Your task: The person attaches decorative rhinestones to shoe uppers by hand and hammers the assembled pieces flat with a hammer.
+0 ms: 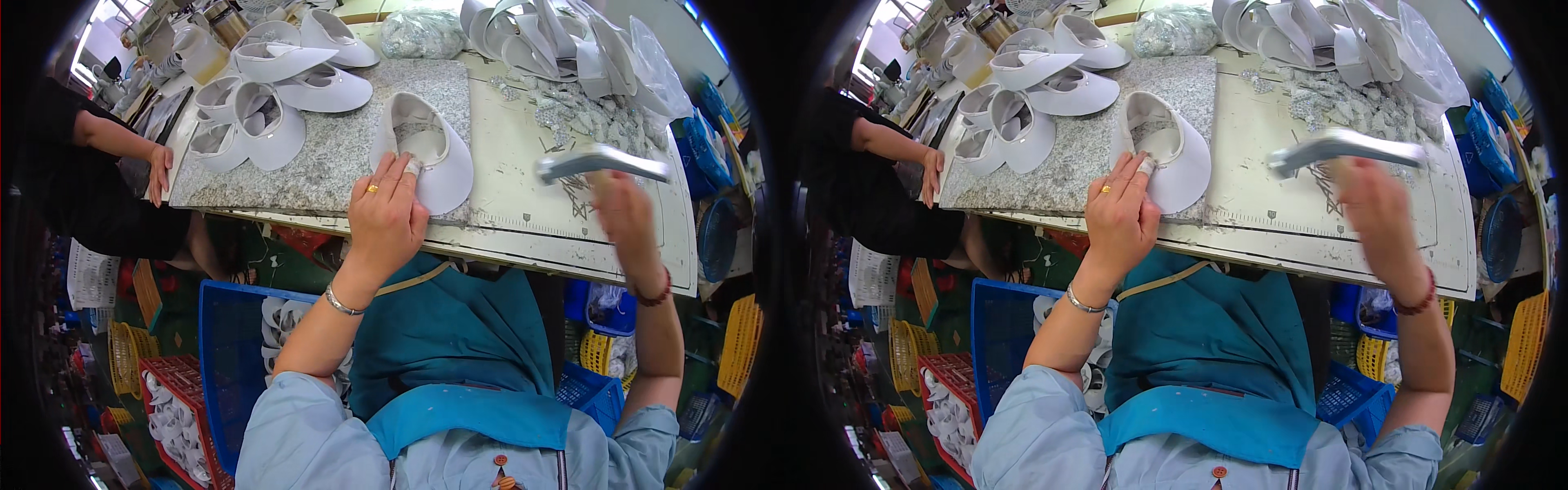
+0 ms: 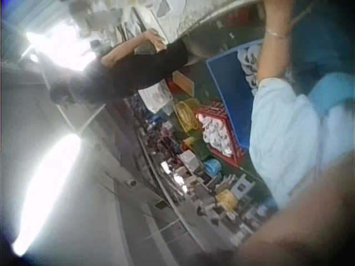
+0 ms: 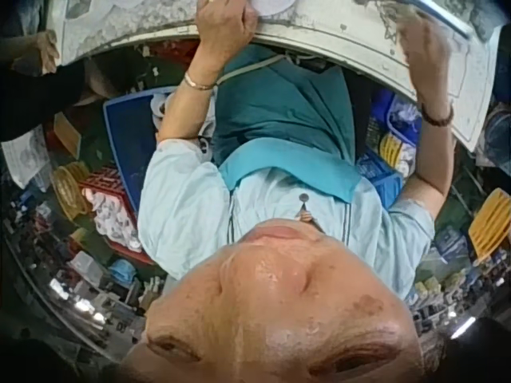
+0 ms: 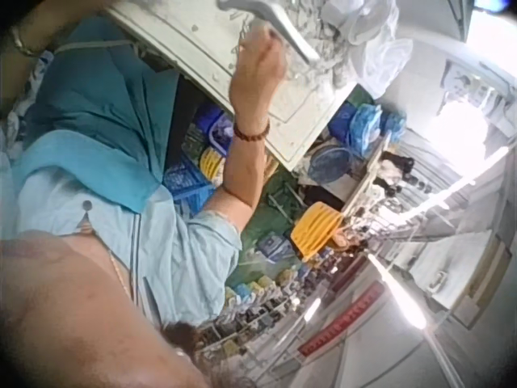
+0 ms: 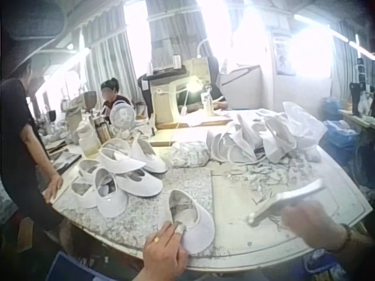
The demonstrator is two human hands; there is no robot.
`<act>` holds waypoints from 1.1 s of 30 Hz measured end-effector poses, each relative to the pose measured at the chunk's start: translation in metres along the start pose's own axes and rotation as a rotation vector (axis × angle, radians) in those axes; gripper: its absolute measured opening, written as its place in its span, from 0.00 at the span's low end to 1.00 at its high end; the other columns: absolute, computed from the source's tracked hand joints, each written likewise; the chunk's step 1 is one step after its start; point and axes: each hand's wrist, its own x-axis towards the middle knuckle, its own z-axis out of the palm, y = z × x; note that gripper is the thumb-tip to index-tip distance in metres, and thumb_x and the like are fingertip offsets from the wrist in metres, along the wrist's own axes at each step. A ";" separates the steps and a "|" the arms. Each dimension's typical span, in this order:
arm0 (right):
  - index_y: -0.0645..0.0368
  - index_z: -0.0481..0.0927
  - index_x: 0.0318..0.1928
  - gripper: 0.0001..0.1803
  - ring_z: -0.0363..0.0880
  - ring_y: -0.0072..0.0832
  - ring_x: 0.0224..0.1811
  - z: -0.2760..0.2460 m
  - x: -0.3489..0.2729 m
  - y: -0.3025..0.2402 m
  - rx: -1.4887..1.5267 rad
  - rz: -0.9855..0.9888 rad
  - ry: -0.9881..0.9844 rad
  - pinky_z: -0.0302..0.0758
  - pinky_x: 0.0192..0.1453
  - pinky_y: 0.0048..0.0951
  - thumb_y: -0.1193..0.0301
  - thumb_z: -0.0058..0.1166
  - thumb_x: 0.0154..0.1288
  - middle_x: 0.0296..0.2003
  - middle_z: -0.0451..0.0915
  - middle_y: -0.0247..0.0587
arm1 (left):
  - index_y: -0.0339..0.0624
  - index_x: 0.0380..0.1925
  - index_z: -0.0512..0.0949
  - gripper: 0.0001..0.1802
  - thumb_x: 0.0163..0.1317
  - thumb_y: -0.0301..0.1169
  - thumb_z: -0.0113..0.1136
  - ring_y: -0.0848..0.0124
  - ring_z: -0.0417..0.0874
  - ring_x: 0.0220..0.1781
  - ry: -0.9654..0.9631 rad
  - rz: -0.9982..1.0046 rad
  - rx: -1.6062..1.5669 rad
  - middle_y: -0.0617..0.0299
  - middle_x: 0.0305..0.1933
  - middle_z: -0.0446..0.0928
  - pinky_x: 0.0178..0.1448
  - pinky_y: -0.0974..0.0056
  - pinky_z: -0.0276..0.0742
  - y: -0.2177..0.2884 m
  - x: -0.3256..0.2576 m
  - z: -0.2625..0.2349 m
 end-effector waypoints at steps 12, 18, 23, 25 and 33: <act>0.63 0.76 0.48 0.13 0.77 0.51 0.35 0.070 0.073 -0.082 0.035 -0.196 -0.197 0.73 0.37 0.46 0.70 0.42 0.72 0.34 0.77 0.56 | 0.32 0.41 0.80 0.17 0.51 0.26 0.53 0.54 0.79 0.60 0.022 -0.054 -0.045 0.51 0.54 0.79 0.59 0.57 0.67 0.005 0.000 -0.004; 0.62 0.76 0.45 0.13 0.77 0.51 0.31 0.057 0.089 -0.093 0.052 -0.277 -0.075 0.72 0.35 0.48 0.67 0.42 0.74 0.25 0.77 0.55 | 0.34 0.41 0.80 0.17 0.50 0.26 0.53 0.55 0.79 0.59 0.032 -0.056 -0.040 0.52 0.54 0.79 0.57 0.57 0.67 0.004 -0.001 -0.003; 0.65 0.72 0.41 0.13 0.77 0.54 0.28 0.077 0.082 -0.073 -0.100 -0.294 -0.074 0.72 0.32 0.49 0.66 0.44 0.74 0.26 0.77 0.56 | 0.34 0.42 0.79 0.18 0.50 0.27 0.55 0.54 0.78 0.59 0.033 -0.033 -0.039 0.51 0.54 0.78 0.56 0.56 0.67 0.003 -0.001 0.001; 0.65 0.68 0.37 0.14 0.76 0.56 0.28 0.080 0.083 -0.072 -0.030 -0.164 -0.131 0.72 0.32 0.51 0.65 0.44 0.74 0.23 0.76 0.60 | 0.34 0.42 0.78 0.19 0.50 0.29 0.56 0.53 0.77 0.60 0.023 -0.024 -0.027 0.50 0.54 0.77 0.56 0.54 0.67 0.002 -0.002 0.000; 0.66 0.69 0.37 0.15 0.77 0.55 0.29 0.079 0.081 -0.076 -0.044 -0.143 -0.123 0.72 0.32 0.50 0.64 0.44 0.74 0.22 0.76 0.60 | 0.38 0.45 0.78 0.19 0.50 0.28 0.57 0.54 0.79 0.58 -0.055 0.031 0.022 0.53 0.54 0.77 0.51 0.55 0.69 0.004 0.003 -0.010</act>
